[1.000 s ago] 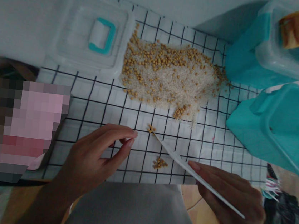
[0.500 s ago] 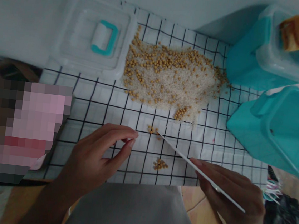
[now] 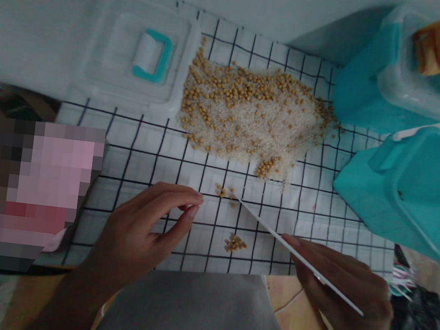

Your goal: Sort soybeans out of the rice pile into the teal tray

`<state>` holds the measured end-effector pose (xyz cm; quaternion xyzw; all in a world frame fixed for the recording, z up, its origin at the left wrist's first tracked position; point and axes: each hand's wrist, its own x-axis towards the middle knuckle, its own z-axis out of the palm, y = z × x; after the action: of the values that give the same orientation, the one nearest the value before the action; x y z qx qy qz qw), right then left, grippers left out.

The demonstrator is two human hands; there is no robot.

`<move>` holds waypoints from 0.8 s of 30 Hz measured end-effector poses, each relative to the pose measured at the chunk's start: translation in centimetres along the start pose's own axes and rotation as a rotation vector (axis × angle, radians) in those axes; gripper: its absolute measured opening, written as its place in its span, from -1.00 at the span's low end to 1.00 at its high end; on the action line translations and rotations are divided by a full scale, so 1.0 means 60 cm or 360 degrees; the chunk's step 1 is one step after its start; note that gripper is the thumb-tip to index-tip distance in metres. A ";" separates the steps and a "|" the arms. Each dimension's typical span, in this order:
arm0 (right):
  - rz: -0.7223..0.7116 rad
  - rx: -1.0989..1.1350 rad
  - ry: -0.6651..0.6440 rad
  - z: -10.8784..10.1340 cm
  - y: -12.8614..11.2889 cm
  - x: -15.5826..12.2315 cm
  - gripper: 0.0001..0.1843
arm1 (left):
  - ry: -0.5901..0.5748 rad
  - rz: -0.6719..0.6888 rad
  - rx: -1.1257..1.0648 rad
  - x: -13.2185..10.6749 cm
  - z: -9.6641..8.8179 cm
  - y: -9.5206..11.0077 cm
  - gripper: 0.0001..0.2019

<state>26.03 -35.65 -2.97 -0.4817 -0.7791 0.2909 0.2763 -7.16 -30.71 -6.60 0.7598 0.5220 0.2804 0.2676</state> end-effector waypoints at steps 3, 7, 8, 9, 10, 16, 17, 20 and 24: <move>-0.0006 -0.0102 0.0097 0.006 0.003 -0.001 -0.49 | -0.0005 0.0001 0.0005 0.001 0.000 0.001 -0.69; 0.0046 -0.0095 0.0196 0.007 0.002 0.006 -0.49 | 0.0006 -0.0005 0.0007 0.000 0.000 0.002 -0.68; 0.0066 -0.0090 0.0198 0.007 0.002 0.009 -0.49 | 0.0007 -0.0001 0.0008 0.000 0.000 0.002 -0.69; 0.0079 -0.0095 0.0197 0.006 0.003 0.013 -0.49 | 0.0003 -0.0004 0.0007 0.000 0.000 0.002 -0.69; 0.0072 -0.0109 0.0197 0.005 0.004 0.017 -0.48 | -0.0002 -0.0007 0.0008 0.000 0.001 0.001 -0.69; -0.0018 -0.0270 0.0293 0.000 0.025 0.040 -0.50 | -0.0009 -0.0010 -0.0013 -0.002 -0.001 0.002 -0.71; -0.0017 -0.0294 0.0298 -0.002 0.028 0.042 -0.51 | -0.0006 -0.0011 -0.0020 -0.002 -0.001 0.003 -0.72; -0.0015 -0.0302 0.0331 -0.006 0.031 0.048 -0.54 | 0.0005 -0.0013 -0.0047 -0.001 -0.001 0.004 -0.74; -0.0068 -0.0215 0.0250 -0.011 0.021 0.050 -0.52 | 0.0021 -0.0012 -0.0089 0.001 0.002 0.004 -0.76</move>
<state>26.10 -32.30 -2.96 -0.5039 -0.7829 0.1932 0.3094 -6.88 -30.75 -6.49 0.7482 0.5185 0.2989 0.2863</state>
